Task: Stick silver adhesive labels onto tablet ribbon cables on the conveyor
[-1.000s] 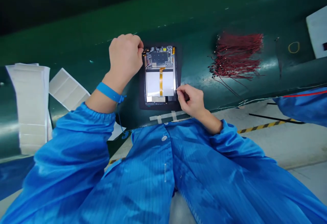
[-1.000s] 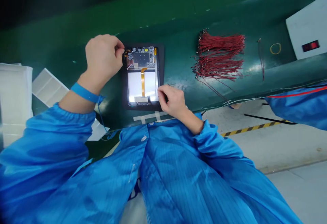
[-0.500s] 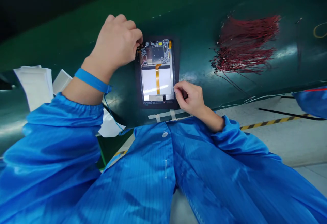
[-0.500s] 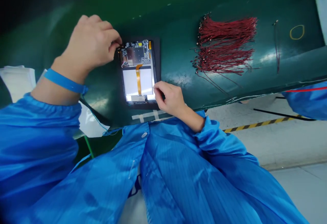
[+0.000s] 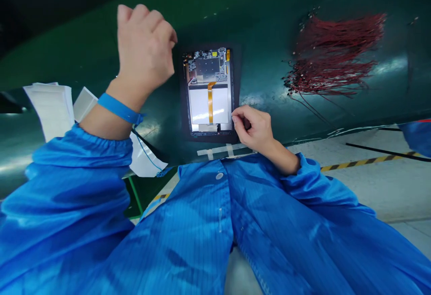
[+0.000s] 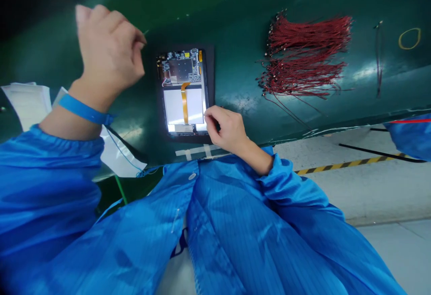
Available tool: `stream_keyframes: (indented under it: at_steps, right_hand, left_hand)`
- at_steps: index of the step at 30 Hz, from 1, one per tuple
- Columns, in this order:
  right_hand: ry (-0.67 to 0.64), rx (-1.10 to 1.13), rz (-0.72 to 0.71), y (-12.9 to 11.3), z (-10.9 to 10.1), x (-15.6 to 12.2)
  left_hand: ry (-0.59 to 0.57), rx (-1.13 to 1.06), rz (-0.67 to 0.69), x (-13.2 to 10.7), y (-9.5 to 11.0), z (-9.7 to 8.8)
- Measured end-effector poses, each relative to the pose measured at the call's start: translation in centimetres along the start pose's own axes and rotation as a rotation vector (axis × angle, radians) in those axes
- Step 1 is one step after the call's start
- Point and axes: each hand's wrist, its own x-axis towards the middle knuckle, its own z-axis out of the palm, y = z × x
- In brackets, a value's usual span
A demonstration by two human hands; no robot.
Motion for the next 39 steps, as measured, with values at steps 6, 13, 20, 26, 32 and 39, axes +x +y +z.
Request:
stream_keyframes:
  at_steps: [6, 13, 20, 26, 32, 39]
  right_hand:
    - [0.066, 0.008, -0.074, -0.1, -0.1, -0.2]
    - [0.056, -0.048, -0.09, -0.1, -0.1, -0.3]
    - [0.093, -0.052, -0.067, -0.4, 0.2, -0.6]
    - [0.088, -0.123, 0.029, -1.4, -2.6, 0.8]
    - [-0.125, -0.313, 0.156, -1.3, -3.8, 1.8]
    - [-0.228, -0.211, 0.231, -0.6, -2.0, 2.4]
  left_hand:
    - [-0.113, 0.07, -0.536, -7.4, -8.7, -3.3]
    - [-0.141, -0.005, -0.641, -9.7, -12.1, 0.8]
    - [-0.043, -0.13, -0.673, -9.0, -11.8, 3.4]
    - [0.183, -0.212, -0.739, -10.2, -9.8, 0.9]
    - [-0.063, -0.682, -0.715, -13.7, -1.2, 1.1]
    - [-0.303, -1.345, -0.85, -15.7, 5.9, 1.7]
